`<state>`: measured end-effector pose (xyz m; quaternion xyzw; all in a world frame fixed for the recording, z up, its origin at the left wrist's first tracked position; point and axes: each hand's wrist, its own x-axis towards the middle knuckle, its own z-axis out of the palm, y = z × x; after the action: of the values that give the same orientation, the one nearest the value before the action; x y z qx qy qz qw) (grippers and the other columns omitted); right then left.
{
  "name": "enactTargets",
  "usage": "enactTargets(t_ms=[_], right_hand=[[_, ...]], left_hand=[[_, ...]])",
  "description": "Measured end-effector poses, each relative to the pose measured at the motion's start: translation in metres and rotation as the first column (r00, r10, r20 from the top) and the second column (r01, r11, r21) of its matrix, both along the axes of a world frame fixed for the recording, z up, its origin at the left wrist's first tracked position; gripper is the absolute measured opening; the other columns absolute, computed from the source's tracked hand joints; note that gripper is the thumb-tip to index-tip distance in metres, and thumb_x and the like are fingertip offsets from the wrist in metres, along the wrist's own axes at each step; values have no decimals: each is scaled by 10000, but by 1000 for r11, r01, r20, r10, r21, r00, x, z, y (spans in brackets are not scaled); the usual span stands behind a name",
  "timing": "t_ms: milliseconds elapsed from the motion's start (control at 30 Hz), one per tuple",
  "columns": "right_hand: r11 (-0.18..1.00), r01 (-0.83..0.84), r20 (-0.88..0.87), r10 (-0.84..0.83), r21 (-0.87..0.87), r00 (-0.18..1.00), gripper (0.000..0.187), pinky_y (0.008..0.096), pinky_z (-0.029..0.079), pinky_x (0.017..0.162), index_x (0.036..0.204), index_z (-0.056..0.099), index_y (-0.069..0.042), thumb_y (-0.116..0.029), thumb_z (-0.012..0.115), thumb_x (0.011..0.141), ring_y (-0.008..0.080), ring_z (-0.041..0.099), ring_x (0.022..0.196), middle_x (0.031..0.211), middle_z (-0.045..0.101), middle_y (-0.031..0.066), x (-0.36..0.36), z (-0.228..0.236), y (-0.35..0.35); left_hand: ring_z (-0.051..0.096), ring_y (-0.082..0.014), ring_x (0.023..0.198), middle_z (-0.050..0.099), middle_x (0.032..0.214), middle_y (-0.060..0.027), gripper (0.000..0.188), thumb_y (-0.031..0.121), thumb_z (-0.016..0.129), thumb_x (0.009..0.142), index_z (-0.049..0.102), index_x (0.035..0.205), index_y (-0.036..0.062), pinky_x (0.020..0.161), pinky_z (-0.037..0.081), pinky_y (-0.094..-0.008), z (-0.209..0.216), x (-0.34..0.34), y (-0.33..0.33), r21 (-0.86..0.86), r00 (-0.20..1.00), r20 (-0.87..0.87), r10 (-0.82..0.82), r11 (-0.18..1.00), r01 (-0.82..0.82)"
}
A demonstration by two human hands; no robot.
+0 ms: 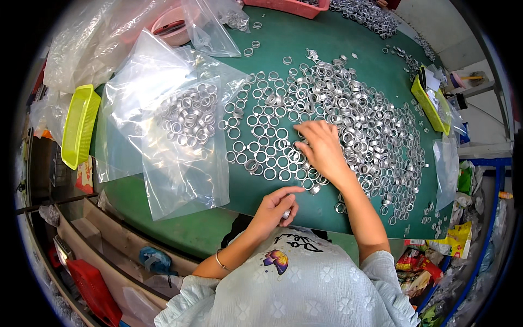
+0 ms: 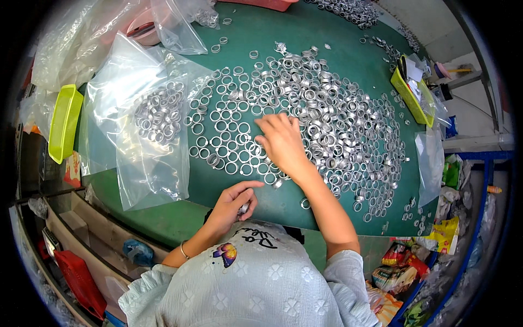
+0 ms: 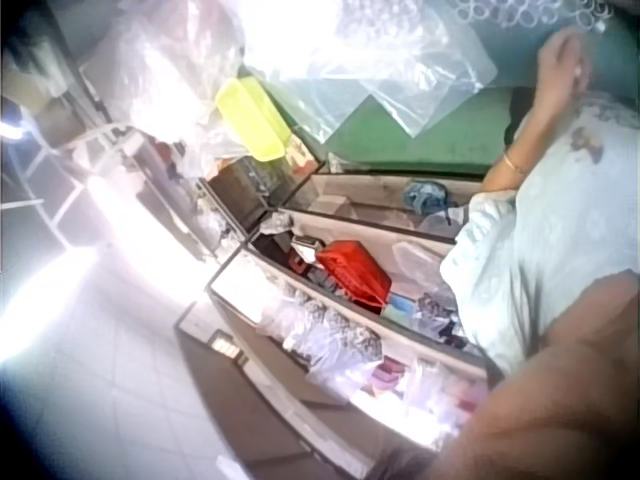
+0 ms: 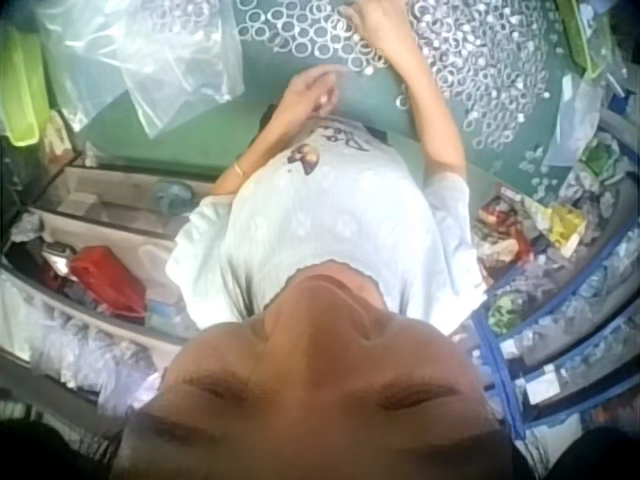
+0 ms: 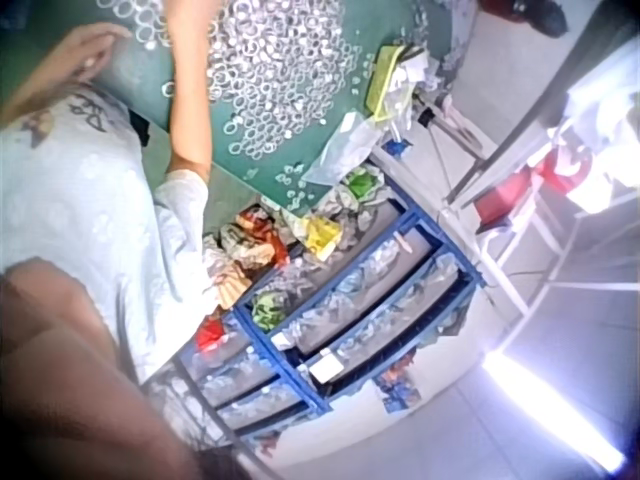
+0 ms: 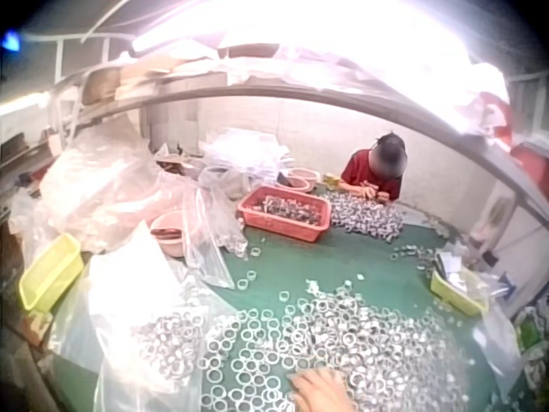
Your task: The person sorts through a large pile of small metal rings on a table, picking them up and placing them into a clear plastic bag or holding them in their hand.
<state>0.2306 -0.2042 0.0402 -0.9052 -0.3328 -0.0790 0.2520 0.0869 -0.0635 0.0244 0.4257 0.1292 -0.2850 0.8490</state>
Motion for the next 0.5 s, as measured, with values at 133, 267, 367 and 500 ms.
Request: enactTargets(t_ms=[133,267,367,500], right_hand=[[970,-89,-38,83,-226,996,170,398,337,833,882,634,-48,-165,667,763,239,481,927,898,555,57,0,3,1],[986,-78,-42,72,-150,996,164,412,328,849,844,616,-42,-177,666,766,252,499,892,840,562,74,1,1,-6],[999,8,-102,-4,39,995,153,398,326,872,882,611,-37,-159,642,795,263,518,882,852,587,81,-7,3,-7],[958,-250,-319,282,137,905,125,387,369,841,877,621,-33,-135,626,806,258,524,873,829,589,84,-20,35,2]], left_hand=[[385,-68,493,471,666,-22,286,127,427,959,503,1219,34,439,302,-196,6,1,3,31,999,-32,38,999,-37],[394,-79,497,470,673,-32,305,120,425,958,473,1247,37,444,307,-201,5,-1,5,-7,996,-42,80,997,-80],[416,-88,510,487,692,-41,310,152,417,967,470,1251,38,457,327,-206,6,0,6,-50,992,-45,114,992,-116],[468,-106,550,549,747,-68,343,239,405,982,476,1244,28,489,375,-221,11,10,6,-229,926,-219,308,906,-356]])
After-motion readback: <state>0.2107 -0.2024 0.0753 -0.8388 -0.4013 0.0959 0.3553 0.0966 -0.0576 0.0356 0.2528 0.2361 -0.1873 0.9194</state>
